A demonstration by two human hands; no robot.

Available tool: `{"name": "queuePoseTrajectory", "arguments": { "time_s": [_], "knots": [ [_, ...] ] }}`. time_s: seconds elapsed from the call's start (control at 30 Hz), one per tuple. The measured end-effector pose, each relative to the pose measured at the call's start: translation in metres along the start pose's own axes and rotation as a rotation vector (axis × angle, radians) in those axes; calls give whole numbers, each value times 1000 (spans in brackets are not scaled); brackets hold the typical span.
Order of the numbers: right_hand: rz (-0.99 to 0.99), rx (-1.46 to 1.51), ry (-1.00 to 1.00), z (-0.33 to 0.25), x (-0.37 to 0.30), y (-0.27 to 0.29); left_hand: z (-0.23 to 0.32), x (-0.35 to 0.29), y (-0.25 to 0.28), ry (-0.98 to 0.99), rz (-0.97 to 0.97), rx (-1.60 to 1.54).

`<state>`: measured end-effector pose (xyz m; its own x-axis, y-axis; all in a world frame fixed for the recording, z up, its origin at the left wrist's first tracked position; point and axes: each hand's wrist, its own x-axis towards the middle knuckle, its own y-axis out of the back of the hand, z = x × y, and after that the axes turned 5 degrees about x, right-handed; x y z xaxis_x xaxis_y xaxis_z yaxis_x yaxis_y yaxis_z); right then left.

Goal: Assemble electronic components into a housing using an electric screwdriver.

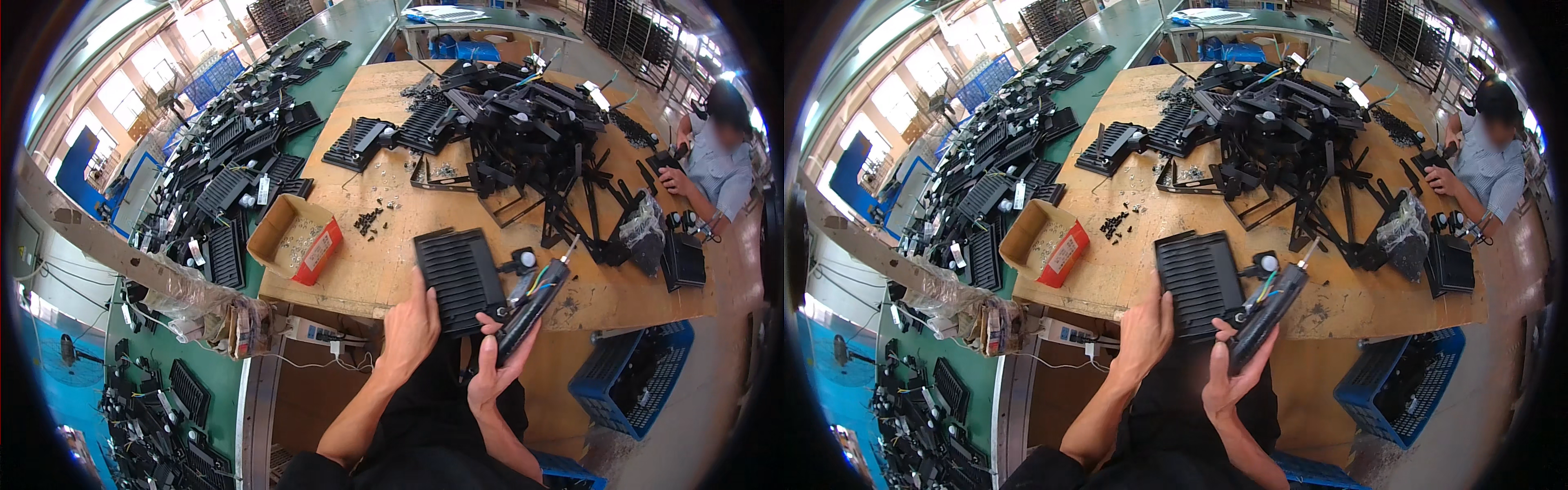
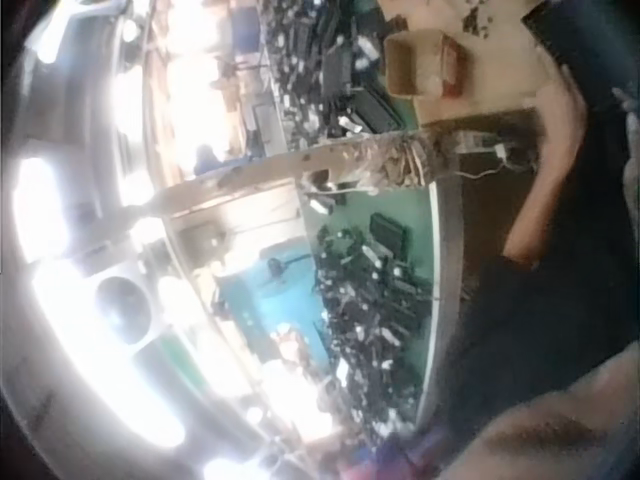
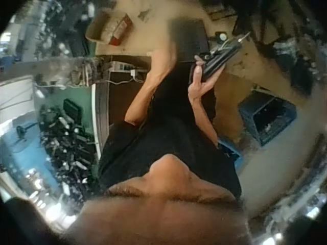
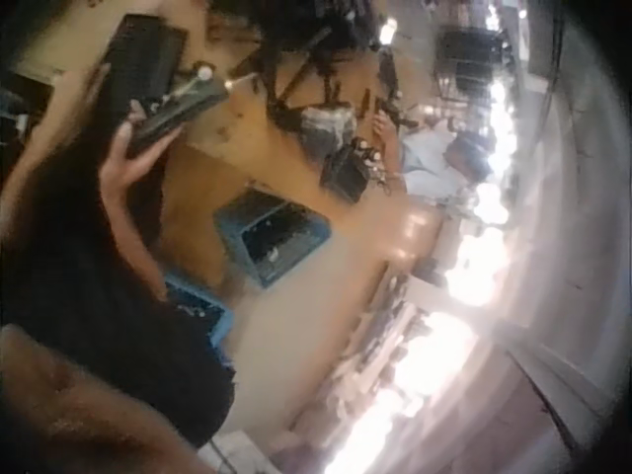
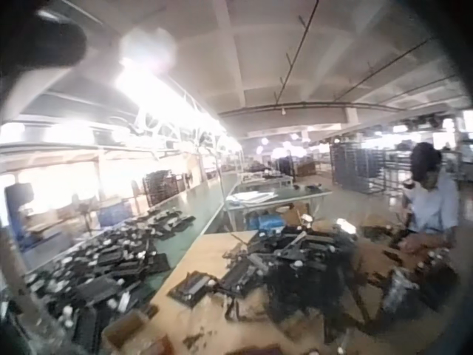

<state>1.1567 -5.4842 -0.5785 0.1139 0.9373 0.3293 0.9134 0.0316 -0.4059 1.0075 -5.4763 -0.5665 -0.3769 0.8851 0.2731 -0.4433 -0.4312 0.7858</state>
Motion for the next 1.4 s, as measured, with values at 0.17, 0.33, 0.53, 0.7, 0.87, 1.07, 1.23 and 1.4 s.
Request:
{"name": "queuePoseTrajectory", "arguments": {
  "time_s": [0.17,0.33,0.53,0.7,0.87,1.07,1.23,1.4],
  "knots": [
    [35,-104,19,-3,24,18,5,32,14,-9,-157,-108],
    [35,-122,-15,-3,25,36,9,20,11,-87,-76,75],
    [-87,-128,-114,-18,22,49,10,31,10,-24,-147,69],
    [18,-130,-244,-48,1,70,-12,70,31,-22,-15,-59],
    [26,-144,-490,-53,-3,97,-71,152,38,-99,150,167],
    [24,-237,-558,-48,-10,102,-103,179,10,-210,53,421],
    [37,-247,-623,-57,-2,105,-100,177,9,-330,73,568],
    [114,-236,-481,-70,-23,110,-86,167,37,-176,236,111]
  ]
}}
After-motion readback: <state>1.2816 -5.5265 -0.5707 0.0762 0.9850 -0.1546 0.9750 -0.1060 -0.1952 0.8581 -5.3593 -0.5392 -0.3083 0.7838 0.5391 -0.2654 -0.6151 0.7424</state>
